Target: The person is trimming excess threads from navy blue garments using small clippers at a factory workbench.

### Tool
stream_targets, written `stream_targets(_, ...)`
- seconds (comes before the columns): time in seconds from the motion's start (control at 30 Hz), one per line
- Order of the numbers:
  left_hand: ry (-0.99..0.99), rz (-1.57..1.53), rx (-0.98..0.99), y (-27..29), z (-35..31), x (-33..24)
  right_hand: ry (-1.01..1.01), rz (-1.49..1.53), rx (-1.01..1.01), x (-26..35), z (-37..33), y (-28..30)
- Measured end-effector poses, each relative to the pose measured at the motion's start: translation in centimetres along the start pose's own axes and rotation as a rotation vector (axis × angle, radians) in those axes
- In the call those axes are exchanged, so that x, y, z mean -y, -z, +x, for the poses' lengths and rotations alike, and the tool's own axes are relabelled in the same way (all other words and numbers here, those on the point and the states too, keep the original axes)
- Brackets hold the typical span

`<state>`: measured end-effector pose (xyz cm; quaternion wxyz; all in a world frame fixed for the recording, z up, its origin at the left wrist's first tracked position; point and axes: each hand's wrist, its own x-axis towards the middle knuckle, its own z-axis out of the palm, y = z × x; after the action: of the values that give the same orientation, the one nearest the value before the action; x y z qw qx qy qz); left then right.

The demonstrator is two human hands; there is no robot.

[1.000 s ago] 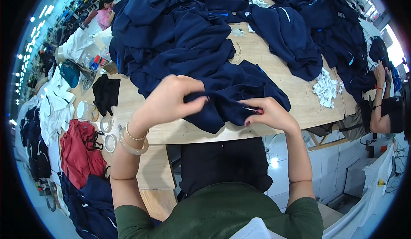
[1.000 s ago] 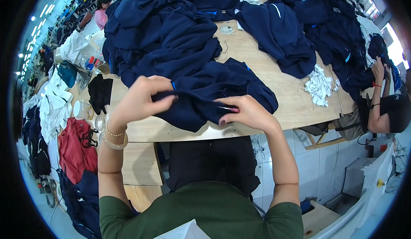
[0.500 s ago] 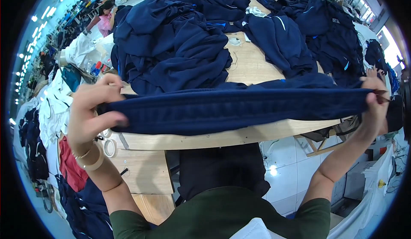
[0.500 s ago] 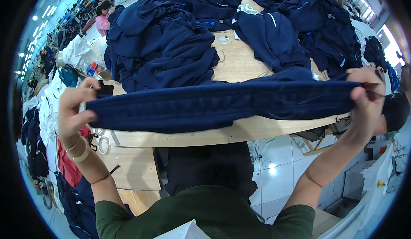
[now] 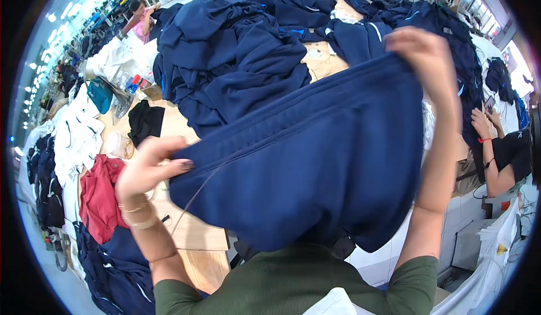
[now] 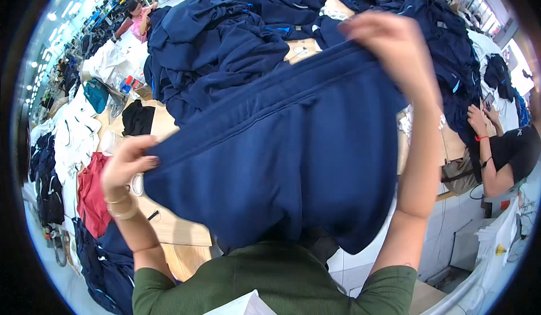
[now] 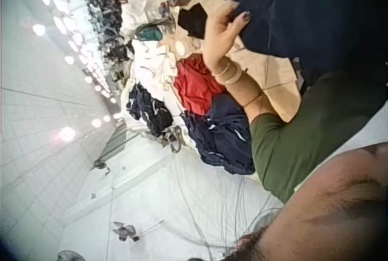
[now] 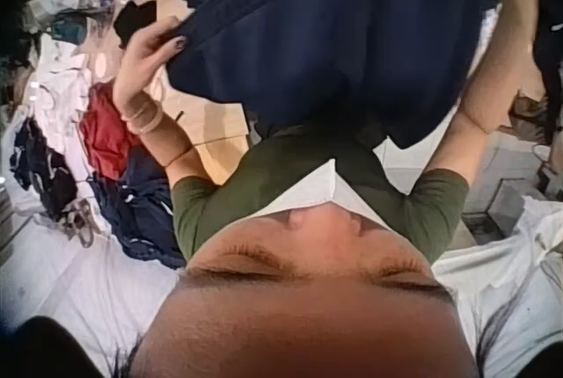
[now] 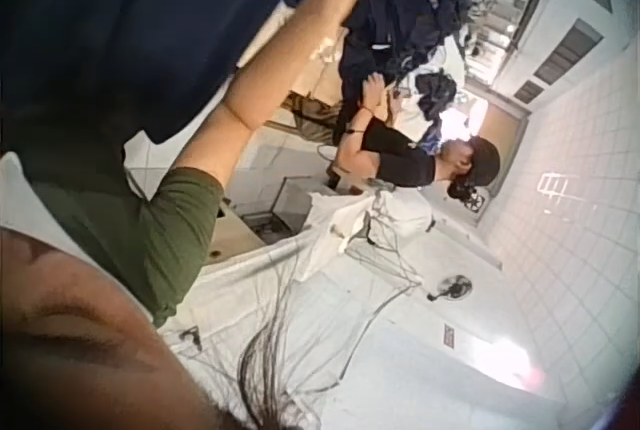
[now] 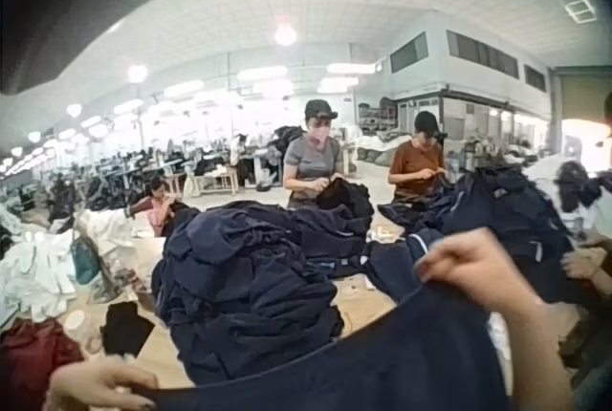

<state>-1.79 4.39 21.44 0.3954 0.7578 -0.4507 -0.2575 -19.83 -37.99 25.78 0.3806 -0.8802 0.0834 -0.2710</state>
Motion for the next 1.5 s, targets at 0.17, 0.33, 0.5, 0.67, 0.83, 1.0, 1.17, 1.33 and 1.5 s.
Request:
stream_targets(0.17,0.27,0.26,0.043,-9.4,0.8,12.5,-0.181,0.17,0.499,-13.1,-0.1,-15.1)
stream_targets(0.33,0.255,0.322,-0.336,-12.9,1.0,13.9,0.0,0.043,0.065,-14.5,-4.7,-19.4)
stream_targets(0.5,-0.026,0.382,-0.397,-15.3,7.5,10.3,-0.442,0.405,-0.08,-9.6,-10.3,-19.0)
stream_targets(0.67,0.13,0.284,-0.307,-17.7,11.9,12.0,-0.578,0.605,0.109,-8.5,-13.6,-20.5)
stream_targets(0.83,0.352,0.172,0.151,-16.1,12.6,11.8,-0.502,0.642,0.099,-10.7,-12.8,-21.7)
stream_targets(1.0,0.363,-0.624,0.171,-15.8,11.5,8.8,-0.478,0.804,0.09,-11.5,-10.2,-23.4)
stream_targets(1.17,-0.313,-0.068,-0.513,-16.3,12.2,4.7,-0.552,1.003,0.316,-11.2,-10.3,-25.2)
stream_targets(1.33,-0.241,-0.575,-0.343,-17.4,12.3,6.3,-0.555,0.912,0.281,-10.5,-12.0,-23.0)
stream_targets(1.5,-0.057,-0.739,-0.344,-18.7,11.3,6.2,-0.425,0.151,-0.167,-9.5,-13.3,-18.4)
